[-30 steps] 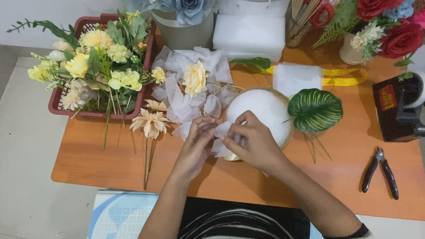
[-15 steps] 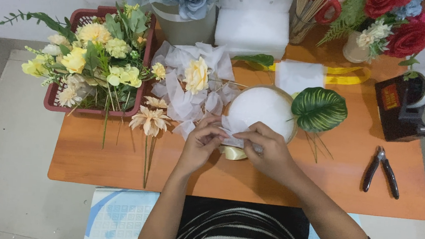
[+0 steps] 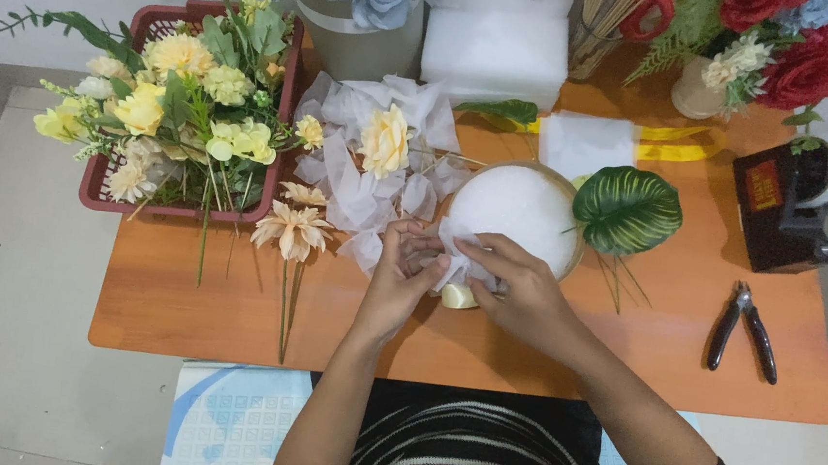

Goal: The person places a round floral foam block into a decorative container and presses it down. They then insert artificial leaves and flowers into the foam, arranging them to create a floral display.

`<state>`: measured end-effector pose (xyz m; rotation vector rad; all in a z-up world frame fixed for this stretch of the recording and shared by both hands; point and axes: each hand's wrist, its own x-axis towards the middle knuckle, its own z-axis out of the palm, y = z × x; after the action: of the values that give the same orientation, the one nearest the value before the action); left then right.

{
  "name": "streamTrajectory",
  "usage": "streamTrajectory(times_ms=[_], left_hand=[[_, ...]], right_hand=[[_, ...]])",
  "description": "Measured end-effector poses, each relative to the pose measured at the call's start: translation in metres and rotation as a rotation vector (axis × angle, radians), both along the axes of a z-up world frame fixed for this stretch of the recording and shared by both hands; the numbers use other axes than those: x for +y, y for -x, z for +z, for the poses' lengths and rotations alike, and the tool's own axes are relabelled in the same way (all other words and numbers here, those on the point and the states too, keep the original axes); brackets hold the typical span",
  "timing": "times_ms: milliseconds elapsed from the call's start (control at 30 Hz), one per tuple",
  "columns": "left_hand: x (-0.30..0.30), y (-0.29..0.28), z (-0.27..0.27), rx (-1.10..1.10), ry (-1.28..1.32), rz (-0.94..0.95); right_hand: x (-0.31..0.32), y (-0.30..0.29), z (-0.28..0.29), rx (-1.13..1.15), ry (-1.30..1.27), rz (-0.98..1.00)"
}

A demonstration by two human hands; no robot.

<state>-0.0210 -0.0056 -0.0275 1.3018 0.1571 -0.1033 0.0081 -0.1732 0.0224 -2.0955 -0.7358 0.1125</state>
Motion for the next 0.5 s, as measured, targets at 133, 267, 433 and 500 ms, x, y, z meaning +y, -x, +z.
streamTrajectory(times_ms=[133,267,433,500], left_hand=[[-0.007,0.002,-0.032,-0.072,-0.004,0.086],[-0.015,0.002,-0.062,-0.11,0.028,0.154],[-0.009,0.0,-0.058,-0.161,-0.053,0.168],[-0.001,0.002,-0.044,-0.154,-0.184,0.096]], right_hand=[[0.0,0.002,-0.003,-0.01,-0.074,-0.044],[-0.002,0.003,-0.012,-0.062,-0.064,-0.087],[-0.004,-0.001,-0.004,-0.079,-0.021,-0.098],[-0.01,-0.008,0.01,0.114,-0.102,-0.046]])
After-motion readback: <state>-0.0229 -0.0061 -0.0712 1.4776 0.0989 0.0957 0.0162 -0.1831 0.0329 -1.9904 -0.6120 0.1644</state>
